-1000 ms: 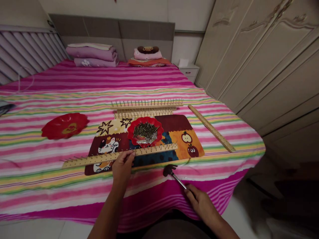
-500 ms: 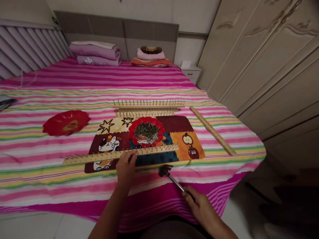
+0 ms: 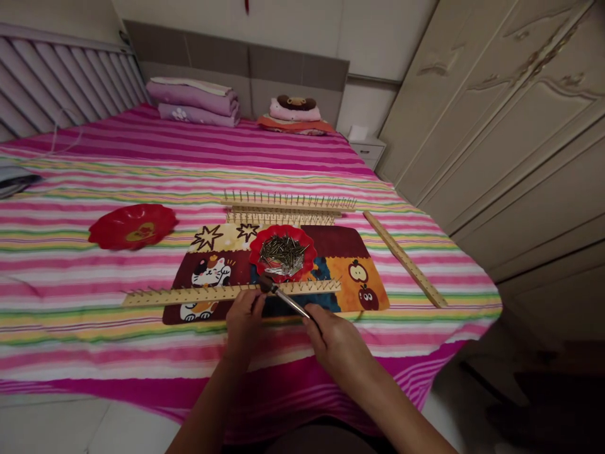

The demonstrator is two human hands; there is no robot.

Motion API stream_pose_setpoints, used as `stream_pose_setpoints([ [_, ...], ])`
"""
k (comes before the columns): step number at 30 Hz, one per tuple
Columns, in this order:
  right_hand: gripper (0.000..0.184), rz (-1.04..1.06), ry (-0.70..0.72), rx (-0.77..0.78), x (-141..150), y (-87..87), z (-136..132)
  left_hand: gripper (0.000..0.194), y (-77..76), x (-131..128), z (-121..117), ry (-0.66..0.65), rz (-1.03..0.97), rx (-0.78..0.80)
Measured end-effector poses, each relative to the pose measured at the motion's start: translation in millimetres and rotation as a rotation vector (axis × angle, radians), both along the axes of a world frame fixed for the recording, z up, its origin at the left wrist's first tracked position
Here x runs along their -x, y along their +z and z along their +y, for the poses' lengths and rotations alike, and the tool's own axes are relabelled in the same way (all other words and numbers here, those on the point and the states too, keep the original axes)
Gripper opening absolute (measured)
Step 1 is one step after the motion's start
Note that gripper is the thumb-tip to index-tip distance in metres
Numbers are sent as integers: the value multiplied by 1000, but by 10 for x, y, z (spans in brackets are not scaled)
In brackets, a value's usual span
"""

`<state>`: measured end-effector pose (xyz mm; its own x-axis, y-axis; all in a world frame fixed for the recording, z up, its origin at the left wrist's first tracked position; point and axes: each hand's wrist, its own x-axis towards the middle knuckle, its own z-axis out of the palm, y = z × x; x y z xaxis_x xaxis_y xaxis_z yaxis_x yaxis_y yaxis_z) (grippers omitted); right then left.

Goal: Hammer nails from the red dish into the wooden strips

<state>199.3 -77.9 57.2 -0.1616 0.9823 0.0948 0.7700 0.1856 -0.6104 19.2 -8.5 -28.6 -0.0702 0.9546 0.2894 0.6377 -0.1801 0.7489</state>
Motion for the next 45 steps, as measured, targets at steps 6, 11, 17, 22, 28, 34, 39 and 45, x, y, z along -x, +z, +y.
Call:
stream_pose_setpoints([
  [6, 23, 115, -2, 50, -129, -84, -243, 16, 31, -6, 19, 2, -21, 20],
  [11, 27, 236, -88, 198, -458, -391, -608, 18, 148, 54, -1, 40, -16, 31],
  [17, 29, 217, -197, 334, -787, -975, -892, 22, 591, 130, 188, 60, 189, -106],
  [22, 28, 234, -222, 319, -827, -1142, -880, 21, 795, -58, 717, -178, 606, 64],
  [28, 27, 236, -227, 324, -802, -1121, -855, 16, 757, -325, 1089, -263, 873, 345],
  [34, 27, 224, -231, 314, -802, -1112, -859, 15, 854, -309, 1087, -306, 875, 357],
  [39, 29, 241, -222, 338, -798, -1106, -845, 16, 934, -132, 1044, -365, 717, 382],
  [45, 30, 213, -234, 329, -777, -1084, -830, 20, 935, 7, 1010, -367, 413, 413],
])
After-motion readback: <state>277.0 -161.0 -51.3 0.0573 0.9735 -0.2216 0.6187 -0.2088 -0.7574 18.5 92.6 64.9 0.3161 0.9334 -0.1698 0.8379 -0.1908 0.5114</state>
